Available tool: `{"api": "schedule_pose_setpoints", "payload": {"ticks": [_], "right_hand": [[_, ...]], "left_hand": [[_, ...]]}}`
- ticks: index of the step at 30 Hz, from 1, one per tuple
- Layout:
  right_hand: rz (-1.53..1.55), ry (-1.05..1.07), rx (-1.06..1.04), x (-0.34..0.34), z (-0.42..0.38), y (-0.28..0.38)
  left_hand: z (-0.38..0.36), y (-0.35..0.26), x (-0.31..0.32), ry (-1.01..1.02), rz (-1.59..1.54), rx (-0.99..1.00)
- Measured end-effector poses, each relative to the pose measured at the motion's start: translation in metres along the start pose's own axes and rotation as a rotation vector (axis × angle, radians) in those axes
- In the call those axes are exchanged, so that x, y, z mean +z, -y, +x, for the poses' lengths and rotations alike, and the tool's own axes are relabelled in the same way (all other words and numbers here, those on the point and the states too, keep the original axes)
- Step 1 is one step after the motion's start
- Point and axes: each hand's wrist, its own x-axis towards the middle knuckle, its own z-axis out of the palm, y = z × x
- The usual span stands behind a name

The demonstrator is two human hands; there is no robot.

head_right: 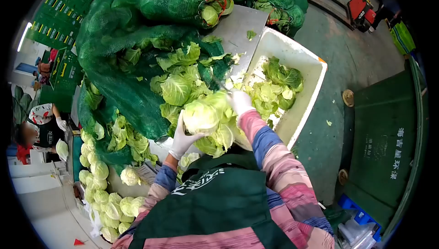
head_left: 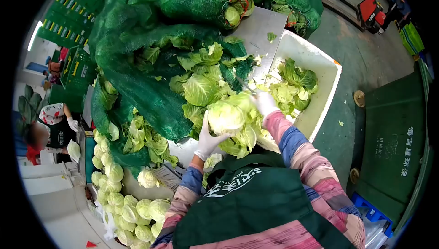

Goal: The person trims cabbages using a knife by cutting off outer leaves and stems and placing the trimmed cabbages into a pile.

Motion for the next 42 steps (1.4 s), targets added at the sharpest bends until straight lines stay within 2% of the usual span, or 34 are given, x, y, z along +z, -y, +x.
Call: {"api": "schedule_pose_setpoints", "payload": {"ticks": [1, 2, 4, 5, 7, 8, 10, 11, 13, 14, 15, 17, 20, 22, 26, 28, 29, 31, 32, 34, 36, 38, 39, 40, 42], "right_hand": [[0.084, 0.080, 0.162, 0.000, 0.000, -0.019], [0.013, 0.064, 0.138, -0.012, -0.011, -0.026], [-0.176, -0.118, 0.004, 0.009, -0.009, -0.052], [-0.182, -0.112, 0.008, 0.005, -0.018, -0.044], [0.104, -0.180, -0.052, -0.027, -0.045, 0.005], [0.153, -0.102, -0.179, -0.040, -0.053, 0.019], [0.024, -0.129, -0.464, -0.036, -0.057, 0.023], [0.021, -0.133, -0.463, -0.037, -0.057, 0.027], [-0.318, -0.054, -0.599, -0.043, -0.058, 0.034], [-0.321, -0.056, -0.598, -0.047, -0.057, 0.037], [-0.373, 0.028, -0.576, -0.052, -0.053, 0.040], [-0.400, 0.141, -0.555, -0.057, -0.047, 0.041], [-0.437, 0.158, -0.578, -0.060, -0.045, 0.040], [-0.462, 0.173, -0.583, -0.064, -0.045, 0.042], [-0.471, 0.145, -0.635, -0.065, -0.038, 0.048], [-0.450, 0.139, -0.583, -0.066, -0.030, 0.051], [-0.337, 0.072, -0.526, -0.061, -0.014, 0.043], [-0.171, 0.008, -0.381, -0.044, 0.028, 0.008], [-0.228, -0.005, -0.360, -0.060, 0.026, 0.003], [-0.291, -0.018, -0.275, -0.055, 0.036, -0.041], [-0.259, -0.053, -0.234, -0.043, 0.023, -0.042], [-0.175, -0.066, -0.137, -0.042, -0.002, -0.018], [-0.023, -0.003, -0.126, -0.048, -0.020, 0.007], [0.128, 0.057, -0.114, -0.047, -0.034, 0.024], [0.202, 0.046, -0.294, -0.008, -0.046, 0.022]], "left_hand": [[-0.002, 0.001, 0.001, 0.005, -0.009, 0.030], [-0.005, 0.003, 0.001, 0.011, -0.018, 0.058], [0.001, 0.008, 0.001, -0.002, 0.008, 0.071], [0.005, 0.003, 0.001, 0.023, 0.088, 0.061], [0.012, -0.018, 0.003, 0.028, 0.211, 0.082], [0.015, -0.017, 0.005, 0.026, 0.206, 0.083], [0.023, -0.014, 0.006, -0.044, 0.199, 0.031], [0.026, -0.020, 0.010, -0.063, 0.239, 0.053], [0.031, -0.030, 0.015, -0.040, 0.209, 0.051], [0.033, -0.034, 0.017, -0.020, 0.183, 0.045], [0.036, -0.033, 0.020, -0.030, 0.265, 0.120], [0.036, -0.037, 0.025, -0.053, 0.357, 0.143], [0.033, -0.039, 0.029, -0.149, 0.457, 0.168], [0.035, -0.035, 0.024, -0.066, 0.444, 0.100], [0.034, -0.044, 0.023, -0.045, 0.508, 0.088], [0.032, -0.042, 0.024, -0.091, 0.500, 0.023], [0.029, -0.039, 0.024, -0.090, 0.499, 0.022], [0.019, -0.029, 0.027, -0.045, 0.610, 0.320], [0.011, -0.025, 0.027, -0.039, 0.614, 0.317], [0.000, -0.017, 0.024, -0.057, 0.389, 0.143], [-0.007, -0.004, 0.009, -0.030, 0.414, 0.115], [-0.016, 0.008, 0.003, 0.067, -0.212, -0.248], [-0.017, -0.036, 0.005, 0.089, -0.308, -0.431], [-0.009, -0.039, 0.010, 0.080, -0.313, -0.438], [0.002, -0.042, 0.026, -0.127, -0.355, -0.568]]}}
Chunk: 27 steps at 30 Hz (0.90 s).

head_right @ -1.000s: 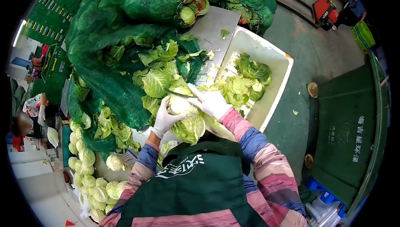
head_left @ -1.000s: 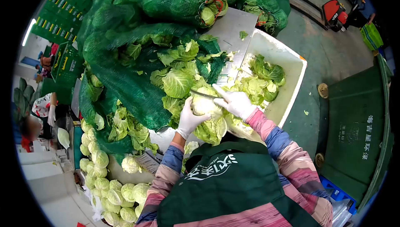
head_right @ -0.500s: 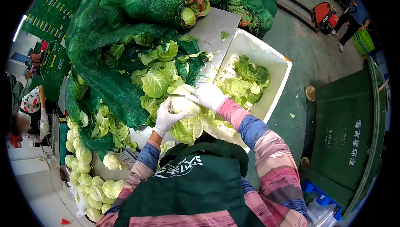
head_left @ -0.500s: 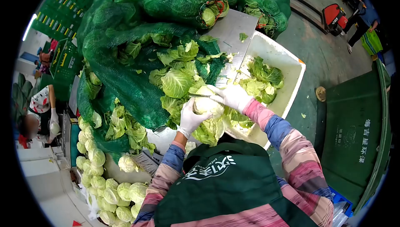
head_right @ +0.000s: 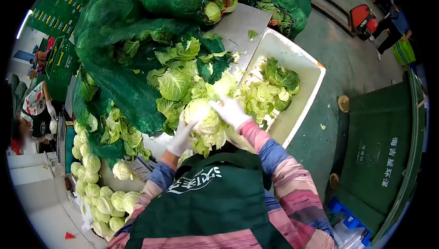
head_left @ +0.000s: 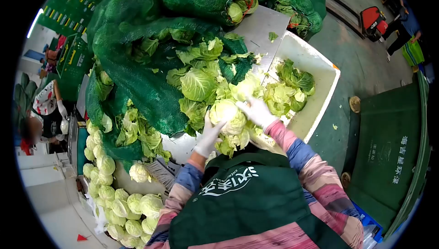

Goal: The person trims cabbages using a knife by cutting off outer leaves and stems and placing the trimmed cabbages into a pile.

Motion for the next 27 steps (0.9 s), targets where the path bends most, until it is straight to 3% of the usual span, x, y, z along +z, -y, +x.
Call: {"api": "schedule_pose_setpoints", "payload": {"ticks": [1, 2, 4, 5, 8, 9, 12, 17, 21, 25, 27], "right_hand": [[-0.171, -0.069, -0.089, 0.012, -0.006, -0.003], [-0.203, -0.184, -0.140, 0.012, -0.011, 0.003], [-0.129, -0.067, -0.007, -0.007, -0.017, 0.004], [-0.214, -0.157, -0.095, -0.013, -0.021, 0.005], [-0.206, 0.036, -0.164, -0.036, -0.032, 0.022], [-0.357, 0.092, -0.215, -0.039, -0.032, 0.025], [-0.493, 0.178, -0.191, -0.049, -0.028, 0.036], [-0.451, 0.285, -0.152, -0.054, -0.009, 0.032], [-0.168, 0.139, -0.201, -0.064, 0.014, 0.020], [-0.401, 0.263, -0.119, -0.062, 0.014, 0.042], [-0.374, 0.219, -0.067, -0.050, 0.019, 0.028]], "left_hand": [[0.034, 0.034, 0.003, -0.072, 0.100, 0.234], [0.040, 0.037, 0.007, -0.075, 0.094, 0.235], [0.048, 0.042, 0.012, -0.211, 0.327, 0.449], [0.038, 0.032, 0.020, -0.276, 0.425, 0.532], [0.018, 0.010, 0.042, -0.294, 0.592, 0.577], [0.014, 0.005, 0.050, -0.338, 0.665, 0.593], [0.011, -0.002, 0.059, -0.248, 0.699, 0.623], [0.010, 0.005, 0.059, -0.327, 0.729, 0.592], [0.011, 0.016, 0.054, -0.330, 0.753, 0.631], [0.011, 0.023, 0.047, -0.251, 0.780, 0.704], [0.010, 0.023, 0.041, -0.196, 0.719, 0.689]]}}
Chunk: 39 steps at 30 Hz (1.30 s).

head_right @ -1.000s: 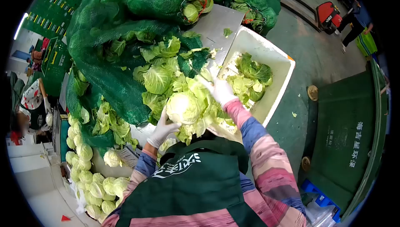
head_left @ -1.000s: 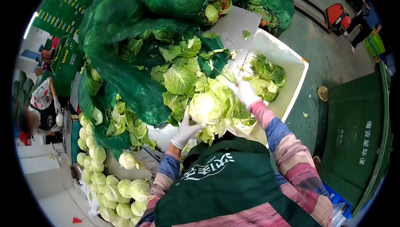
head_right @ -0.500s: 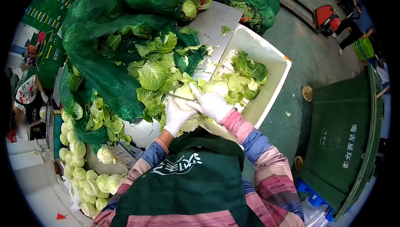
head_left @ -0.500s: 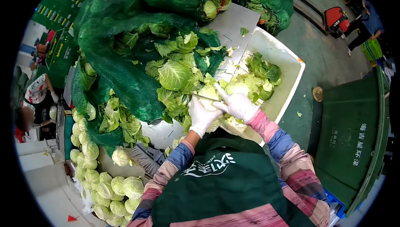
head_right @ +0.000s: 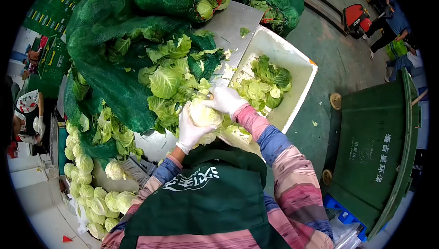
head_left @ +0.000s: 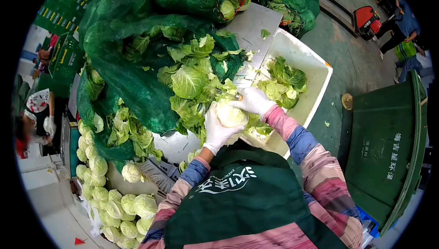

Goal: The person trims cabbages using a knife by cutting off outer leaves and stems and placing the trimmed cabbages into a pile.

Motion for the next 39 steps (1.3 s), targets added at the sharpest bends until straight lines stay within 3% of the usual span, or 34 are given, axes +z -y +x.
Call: {"api": "schedule_pose_setpoints", "payload": {"ticks": [1, 2, 3, 6, 9, 10, 11, 13, 17, 19, 20, 21, 23, 24, 25, 27, 29, 31, 32, 33, 34, 35, 37, 39], "right_hand": [[0.031, -0.036, 0.052, 0.012, 0.006, -0.008], [0.102, -0.224, -0.084, 0.026, 0.011, -0.020], [0.105, -0.222, -0.086, 0.027, 0.012, -0.022], [-0.096, -0.071, 0.277, 0.032, 0.016, -0.046], [0.008, -0.195, 0.344, 0.035, -0.011, -0.053], [0.315, -0.202, 0.305, 0.033, -0.023, -0.042], [0.631, -0.060, 0.382, 0.023, -0.034, -0.017], [0.377, -0.267, 0.072, 0.060, -0.032, -0.017], [0.485, -0.245, 0.240, 0.047, -0.031, 0.013], [0.371, -0.185, 0.338, 0.043, -0.020, 0.015], [0.548, -0.343, 0.308, 0.068, -0.008, -0.002], [0.427, -0.476, 0.278, 0.078, -0.002, -0.015], [0.215, -0.210, 0.415, 0.105, 0.002, -0.050], [0.433, -0.111, 0.452, 0.091, -0.010, -0.043], [0.812, -0.140, 0.475, 0.083, -0.023, -0.029], [0.963, -0.132, 0.327, 0.076, -0.031, -0.011], [0.573, -0.213, 0.196, 0.069, -0.039, 0.007], [0.344, -0.518, -0.013, 0.110, -0.028, -0.012], [0.344, -0.528, -0.007, 0.098, -0.029, -0.012], [0.696, -0.266, 0.170, 0.075, -0.034, -0.007], [1.037, 0.018, 0.343, 0.064, -0.037, -0.004], [1.249, -0.109, 0.334, 0.071, -0.038, -0.003], [1.235, -0.103, 0.412, 0.077, -0.034, -0.014], [1.112, -0.148, 0.404, 0.082, -0.023, -0.019]], "left_hand": [[-0.001, 0.004, -0.003, -0.001, 0.000, -0.002], [-0.003, 0.009, -0.006, 0.039, -0.036, 0.026], [-0.004, 0.013, -0.010, 0.080, -0.070, 0.054], [-0.006, 0.028, -0.020, 0.125, -0.179, 0.087], [-0.002, 0.034, -0.035, 0.175, -0.354, 0.052], [-0.002, 0.034, -0.039, 0.196, -0.306, 0.054], [0.000, 0.035, -0.041, 0.216, -0.261, 0.063], [0.007, 0.046, -0.038, 0.219, -0.230, 0.057], [0.009, 0.029, -0.045, 0.230, -0.040, 0.054], [0.006, 0.020, -0.050, 0.244, 0.047, 0.113], [0.004, 0.023, -0.050, 0.251, 0.048, 0.110], [0.003, 0.029, -0.051, 0.267, -0.071, 0.094], [0.007, 0.047, -0.053, 0.282, -0.182, 0.090], [0.009, 0.057, -0.054, 0.305, -0.286, 0.013], [0.010, 0.068, -0.053, 0.325, -0.393, -0.069], [0.015, 0.068, -0.054, 0.352, -0.435, -0.082], [0.018, 0.057, -0.053, 0.309, -0.501, -0.077], [0.021, 0.035, -0.057, 0.314, -0.470, -0.118], [0.023, 0.032, -0.057, 0.211, -0.183, 0.051], [0.023, 0.030, -0.055, 0.105, 0.103, 0.213], [0.024, 0.029, -0.048, 0.113, 0.131, 0.256], [0.024, 0.024, -0.039, 0.117, 0.134, 0.256], [0.024, 0.013, -0.023, 0.010, 0.410, 0.333], [0.031, 0.012, -0.023, -0.006, 0.408, 0.345]]}}
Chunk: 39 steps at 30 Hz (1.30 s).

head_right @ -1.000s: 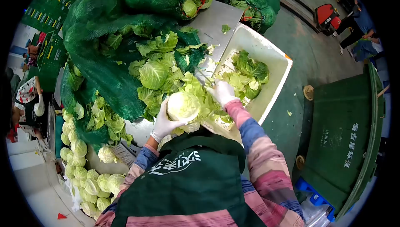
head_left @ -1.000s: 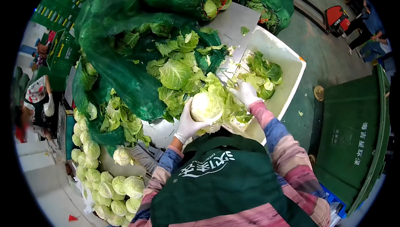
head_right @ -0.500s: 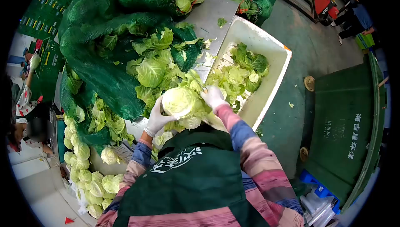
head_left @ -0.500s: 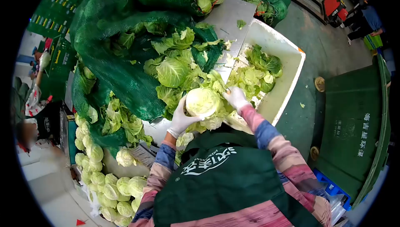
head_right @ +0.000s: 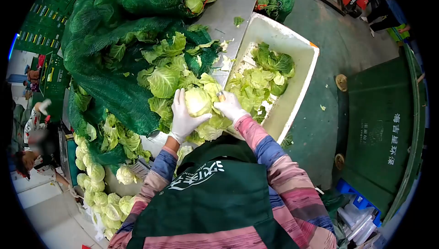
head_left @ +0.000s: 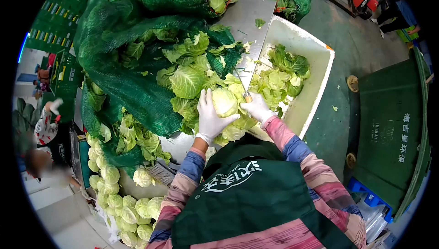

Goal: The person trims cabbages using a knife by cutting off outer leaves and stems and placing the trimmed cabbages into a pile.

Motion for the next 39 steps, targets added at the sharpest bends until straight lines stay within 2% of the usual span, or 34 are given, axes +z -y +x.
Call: {"api": "schedule_pose_setpoints", "payload": {"ticks": [3, 4, 5, 7, 8, 9, 10, 11, 12, 14, 15, 16, 17, 18, 20, 21, 24, 26, 27, 28, 30, 32, 33, 34, 36, 37, 38, 39], "right_hand": [[-0.162, -0.081, -0.066, 0.005, 0.025, -0.019], [-0.218, -0.109, -0.081, 0.007, 0.034, -0.030], [-0.414, -0.224, -0.197, 0.007, 0.040, -0.037], [-0.346, -0.388, -0.299, -0.005, 0.049, -0.063], [-0.331, -0.490, -0.225, -0.014, 0.044, -0.063], [-0.275, -0.424, -0.076, -0.031, 0.034, -0.054], [-0.364, -0.443, 0.024, -0.043, 0.021, -0.040], [-0.366, -0.487, -0.035, -0.060, 0.037, -0.079], [-0.549, -0.554, -0.062, -0.063, 0.023, -0.064], [-0.455, -0.550, -0.275, -0.052, 0.002, -0.027], [-0.275, -0.405, -0.251, -0.040, -0.014, 0.001], [-0.223, -0.311, -0.287, -0.025, -0.028, 0.025], [-0.167, -0.215, -0.316, -0.010, -0.041, 0.050], [-0.237, -0.169, -0.409, 0.003, -0.050, 0.063], [-0.145, -0.003, -0.489, 0.022, -0.060, 0.072], [-0.293, -0.005, -0.454, 0.024, -0.063, 0.075], [-0.151, -0.043, -0.517, 0.028, -0.058, 0.063], [-0.206, -0.079, -0.575, 0.028, -0.059, 0.060], [-0.285, -0.136, -0.629, 0.029, -0.059, 0.058], [-0.364, -0.194, -0.683, 0.029, -0.059, 0.057], [-0.428, -0.141, -0.677, 0.033, -0.054, 0.053], [-0.476, -0.113, -0.616, 0.042, -0.041, 0.041], [-0.396, -0.020, -0.362, 0.037, -0.032, 0.041], [-0.397, -0.031, -0.270, 0.031, -0.023, 0.041], [-0.298, 0.064, -0.151, 0.021, -0.006, 0.026], [-0.302, 0.067, -0.152, 0.017, 0.002, 0.017], [-0.401, 0.009, -0.149, 0.012, 0.008, 0.008], [-0.497, -0.051, -0.146, 0.010, 0.007, 0.007]], "left_hand": [[0.012, 0.020, -0.016, 0.173, -0.224, -0.115], [0.014, 0.032, -0.019, 0.174, -0.217, -0.109], [0.018, 0.047, -0.021, 0.220, -0.495, -0.248], [0.024, 0.063, -0.027, 0.251, -0.983, -0.516], [0.022, 0.067, -0.030, 0.250, -0.966, -0.503], [0.017, 0.071, -0.034, 0.248, -1.421, -0.680], [0.011, 0.073, -0.037, 0.237, -1.878, -0.856], [0.004, 0.070, -0.039, 0.238, -1.845, -0.760], [-0.001, 0.063, -0.039, 0.243, -1.813, -0.670], [-0.006, 0.047, -0.033, 0.030, -1.812, -0.590], [-0.007, 0.046, -0.030, 0.034, -1.812, -0.593], [-0.008, 0.046, -0.026, 0.056, -1.549, -0.476], [-0.007, 0.042, -0.023, 0.069, -1.420, -0.414], [-0.006, 0.038, -0.020, 0.075, -1.290, -0.354], [-0.004, 0.027, -0.024, 0.098, -1.346, -0.349], [-0.004, 0.022, -0.026, 0.106, -1.365, -0.346], [-0.009, 0.016, -0.032, 0.069, -1.657, -0.490], [-0.014, 0.015, -0.035, 0.035, -1.850, -0.589], [-0.015, 0.020, -0.036, 0.029, -1.851, -0.588], [-0.016, 0.028, -0.036, 0.107, -1.894, -0.733], [-0.017, 0.023, -0.041, 0.185, -1.936, -0.879], [-0.018, 0.014, -0.046, 0.308, -1.748, -0.967], [-0.020, 0.011, -0.045, 0.303, -1.623, -0.954], [-0.020, 0.010, -0.042, 0.300, -1.627, -0.952], [-0.015, 0.006, -0.038, 0.534, -1.009, -0.866], [-0.012, -0.002, -0.036, 0.425, -0.894, -0.800], [-0.012, 0.001, -0.028, 0.421, -0.904, -0.803], [-0.011, 0.007, -0.019, 0.297, -0.534, -0.617]]}}
